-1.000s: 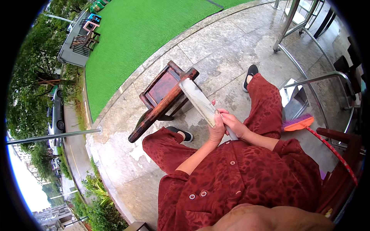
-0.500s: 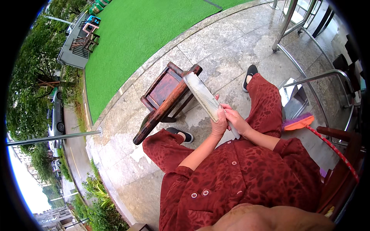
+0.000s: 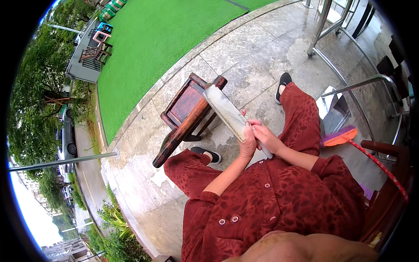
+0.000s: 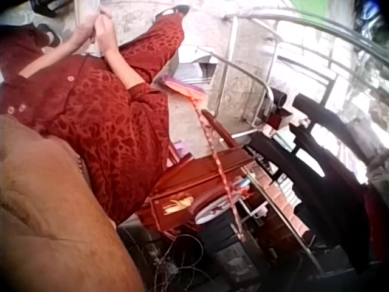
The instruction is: The person sands a wooden chair using a sanding block. They hold the chair with one hand and rub the sanding block along the legs and frame with the other hand, focusing on smoothing the wood surface.
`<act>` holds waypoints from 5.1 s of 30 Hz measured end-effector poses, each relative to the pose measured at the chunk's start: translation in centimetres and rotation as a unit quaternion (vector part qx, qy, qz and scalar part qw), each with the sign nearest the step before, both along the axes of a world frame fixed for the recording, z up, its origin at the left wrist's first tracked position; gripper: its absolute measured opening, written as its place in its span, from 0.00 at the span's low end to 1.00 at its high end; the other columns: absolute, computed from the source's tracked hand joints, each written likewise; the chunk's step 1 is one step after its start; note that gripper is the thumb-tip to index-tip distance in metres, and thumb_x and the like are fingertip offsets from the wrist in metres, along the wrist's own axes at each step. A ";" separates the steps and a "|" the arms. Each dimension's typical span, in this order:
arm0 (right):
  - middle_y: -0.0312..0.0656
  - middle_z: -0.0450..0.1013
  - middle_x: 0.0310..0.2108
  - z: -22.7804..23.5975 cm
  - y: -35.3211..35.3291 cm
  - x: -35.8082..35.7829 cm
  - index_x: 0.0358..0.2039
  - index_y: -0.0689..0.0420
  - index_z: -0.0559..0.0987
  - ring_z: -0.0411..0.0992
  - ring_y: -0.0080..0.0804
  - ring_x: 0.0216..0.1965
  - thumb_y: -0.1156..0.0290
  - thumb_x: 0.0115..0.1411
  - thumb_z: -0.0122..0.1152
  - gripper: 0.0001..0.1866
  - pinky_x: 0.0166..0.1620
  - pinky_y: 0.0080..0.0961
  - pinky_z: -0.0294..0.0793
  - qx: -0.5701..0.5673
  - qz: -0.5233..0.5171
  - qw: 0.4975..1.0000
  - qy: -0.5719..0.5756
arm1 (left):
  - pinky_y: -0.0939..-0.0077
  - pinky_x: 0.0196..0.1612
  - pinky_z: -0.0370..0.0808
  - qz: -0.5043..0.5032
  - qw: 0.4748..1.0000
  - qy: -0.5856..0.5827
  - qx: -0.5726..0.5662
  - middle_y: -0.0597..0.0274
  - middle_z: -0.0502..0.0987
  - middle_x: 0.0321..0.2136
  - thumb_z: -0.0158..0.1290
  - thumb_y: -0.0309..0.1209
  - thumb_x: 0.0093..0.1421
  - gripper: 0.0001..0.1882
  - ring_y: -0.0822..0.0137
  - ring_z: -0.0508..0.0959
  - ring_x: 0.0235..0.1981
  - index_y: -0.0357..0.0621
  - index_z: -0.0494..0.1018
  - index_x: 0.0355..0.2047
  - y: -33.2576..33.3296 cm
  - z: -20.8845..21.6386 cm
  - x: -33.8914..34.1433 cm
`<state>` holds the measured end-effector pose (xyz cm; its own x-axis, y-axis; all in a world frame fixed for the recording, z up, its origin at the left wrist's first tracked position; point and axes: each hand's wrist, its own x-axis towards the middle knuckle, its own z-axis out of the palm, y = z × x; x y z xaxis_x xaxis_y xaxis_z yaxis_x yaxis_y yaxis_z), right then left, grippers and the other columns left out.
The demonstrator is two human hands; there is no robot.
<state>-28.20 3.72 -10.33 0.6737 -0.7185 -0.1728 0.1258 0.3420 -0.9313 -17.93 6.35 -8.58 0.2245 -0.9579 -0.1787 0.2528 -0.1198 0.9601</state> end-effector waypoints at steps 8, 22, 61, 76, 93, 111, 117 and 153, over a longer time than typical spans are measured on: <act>0.34 0.66 0.20 0.0 0.2 0.4 0.33 0.59 0.70 0.62 0.18 0.14 0.58 0.63 0.37 0.18 0.17 0.14 0.62 0.020 -0.022 1.000 0.003 | 0.82 0.05 0.62 0.007 1.000 -0.019 -0.008 0.57 0.71 0.31 0.33 0.37 0.62 0.25 0.74 0.63 0.08 0.45 0.47 0.59 0.1 -0.4 0.3; 0.35 0.65 0.17 0.4 -0.4 -0.1 0.30 0.61 0.71 0.62 0.20 0.13 0.63 0.62 0.37 0.16 0.17 0.17 0.61 0.007 -0.036 0.999 -0.004 | 0.83 0.05 0.60 0.012 1.000 0.022 -0.006 0.57 0.71 0.31 0.33 0.38 0.63 0.25 0.74 0.62 0.07 0.46 0.46 0.60 -0.4 0.6 -0.5; 0.30 0.58 0.16 -1.5 -1.8 -1.6 0.35 0.57 0.67 0.57 0.15 0.13 0.70 0.55 0.55 0.09 0.17 0.14 0.57 0.236 -0.084 0.957 -0.143 | 0.62 0.26 0.72 0.012 0.581 -0.813 0.037 0.55 0.74 0.22 0.57 0.35 0.44 0.13 0.52 0.76 0.23 0.50 0.68 0.30 3.4 6.4 22.4; 0.27 0.57 0.15 -4.0 -1.5 -1.6 0.34 0.55 0.65 0.57 0.15 0.13 0.70 0.55 0.55 0.09 0.18 0.15 0.55 0.304 -0.084 0.943 -0.107 | 0.64 0.31 0.72 -0.192 0.495 -0.847 -0.033 0.60 0.72 0.27 0.59 0.31 0.40 0.22 0.57 0.75 0.31 0.49 0.68 0.38 -1.1 11.2 32.6; 0.28 0.59 0.16 -4.0 -0.9 -1.5 0.34 0.56 0.66 0.58 0.15 0.13 0.70 0.55 0.54 0.09 0.17 0.15 0.57 0.261 -0.075 0.962 -0.044 | 0.65 0.34 0.73 -0.078 0.560 -0.820 0.091 0.57 0.76 0.29 0.60 0.44 0.40 0.20 0.56 0.77 0.32 0.47 0.72 0.31 -2.1 7.9 34.0; 0.31 0.61 0.18 -1.3 -1.8 -2.4 0.48 0.60 0.67 0.58 0.16 0.14 0.70 0.56 0.46 0.18 0.18 0.15 0.61 0.121 -0.070 0.988 0.059 | 0.63 0.39 0.72 -0.234 0.645 -0.707 0.174 0.54 0.76 0.32 0.59 0.49 0.40 0.23 0.54 0.76 0.35 0.49 0.75 0.32 -3.1 4.9 27.2; 0.31 0.63 0.18 -2.2 -1.8 -0.4 0.43 0.61 0.70 0.60 0.16 0.14 0.71 0.56 0.46 0.15 0.19 0.16 0.62 0.083 -0.043 0.992 0.081 | 0.64 0.36 0.73 -0.143 0.638 -0.728 0.205 0.55 0.77 0.27 0.59 0.43 0.38 0.17 0.55 0.77 0.31 0.49 0.75 0.27 -0.5 3.8 23.8; 0.37 0.66 0.11 -5.4 -5.2 -5.2 0.16 0.61 0.70 0.65 0.23 0.12 0.62 0.57 0.49 0.18 0.18 0.21 0.63 -0.098 -0.013 0.956 0.278 | 0.60 0.43 0.71 -0.100 0.788 -0.569 0.213 0.55 0.67 0.45 0.61 0.35 0.42 0.21 0.48 0.69 0.45 0.41 0.70 0.37 -2.3 -12.0 6.4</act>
